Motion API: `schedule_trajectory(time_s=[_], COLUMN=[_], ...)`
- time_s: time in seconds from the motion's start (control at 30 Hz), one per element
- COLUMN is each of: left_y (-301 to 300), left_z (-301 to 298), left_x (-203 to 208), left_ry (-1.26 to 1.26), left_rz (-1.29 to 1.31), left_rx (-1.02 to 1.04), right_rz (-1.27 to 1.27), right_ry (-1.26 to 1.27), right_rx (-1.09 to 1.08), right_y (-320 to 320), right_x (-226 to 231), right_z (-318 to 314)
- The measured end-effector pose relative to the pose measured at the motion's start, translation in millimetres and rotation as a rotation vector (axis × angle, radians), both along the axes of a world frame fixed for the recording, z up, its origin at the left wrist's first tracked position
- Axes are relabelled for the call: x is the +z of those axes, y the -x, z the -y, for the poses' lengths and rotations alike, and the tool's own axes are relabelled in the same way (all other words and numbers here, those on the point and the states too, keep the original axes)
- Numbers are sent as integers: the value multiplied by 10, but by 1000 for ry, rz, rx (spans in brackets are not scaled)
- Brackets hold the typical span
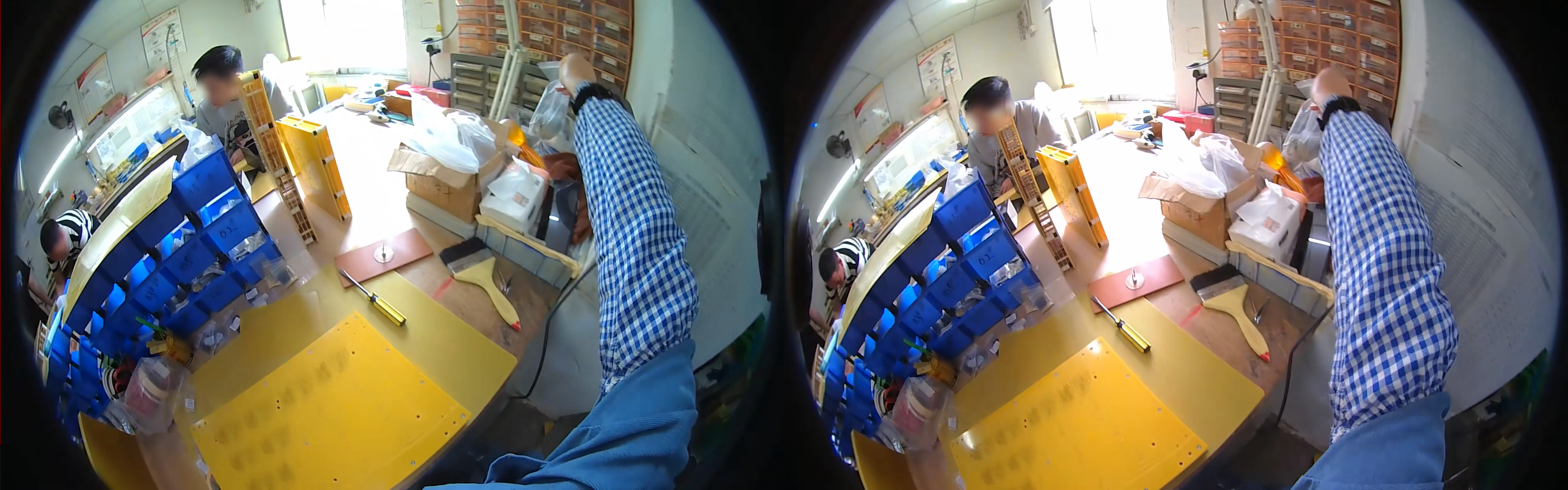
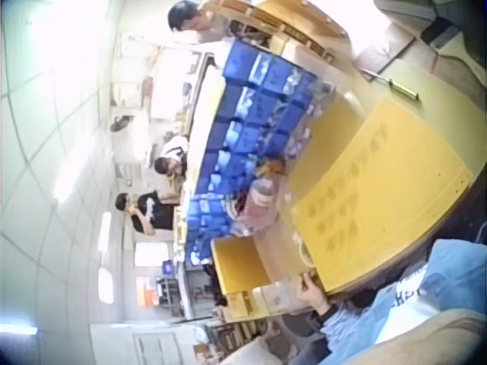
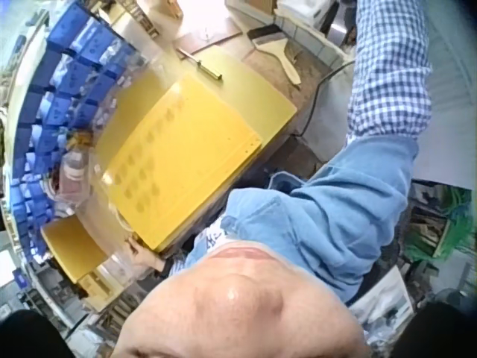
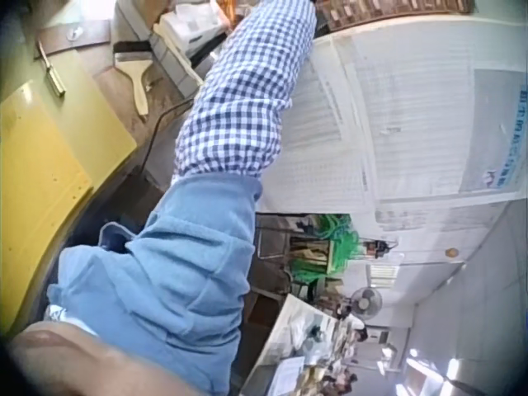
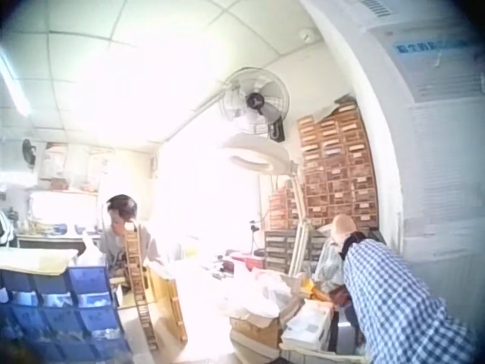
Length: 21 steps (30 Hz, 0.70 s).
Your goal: Inserting small metal pins into pre-drilled holes in a yellow curved component panel.
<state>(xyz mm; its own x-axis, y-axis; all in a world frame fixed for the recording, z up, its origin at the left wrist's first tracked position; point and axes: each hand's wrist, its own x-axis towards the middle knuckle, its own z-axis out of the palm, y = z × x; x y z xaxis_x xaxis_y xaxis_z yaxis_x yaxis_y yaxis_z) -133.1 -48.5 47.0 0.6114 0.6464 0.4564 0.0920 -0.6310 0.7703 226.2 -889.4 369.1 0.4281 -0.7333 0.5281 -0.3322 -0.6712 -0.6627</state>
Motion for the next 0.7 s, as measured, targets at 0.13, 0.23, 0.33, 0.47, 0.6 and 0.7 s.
schedule_trajectory(time_s=[0.13,0.23,0.33,0.47,0.6,0.7], left_y=[88,129,94,148,47,104], left_z=[-97,-142,-222,-56,-186,-127], left_x=[12,-27,-230,16,-130,-23], left_ry=[-54,-1,-57,-84,-81,-148], left_rz=[2,-22,-13,-101,-39,-14], left_rx=[30,85,53,129,95,154], right_rz=[-11,84,-6,-466,-416,36], right_ry=[539,555,428,252,303,708], right_rx=[-79,63,200,42,-287,-344], right_y=[-244,-414,-352,-534,-389,-562], right_x=[-304,-557,-683,-1186,-942,-929], right_z=[8,231,726,265,-113,-362])
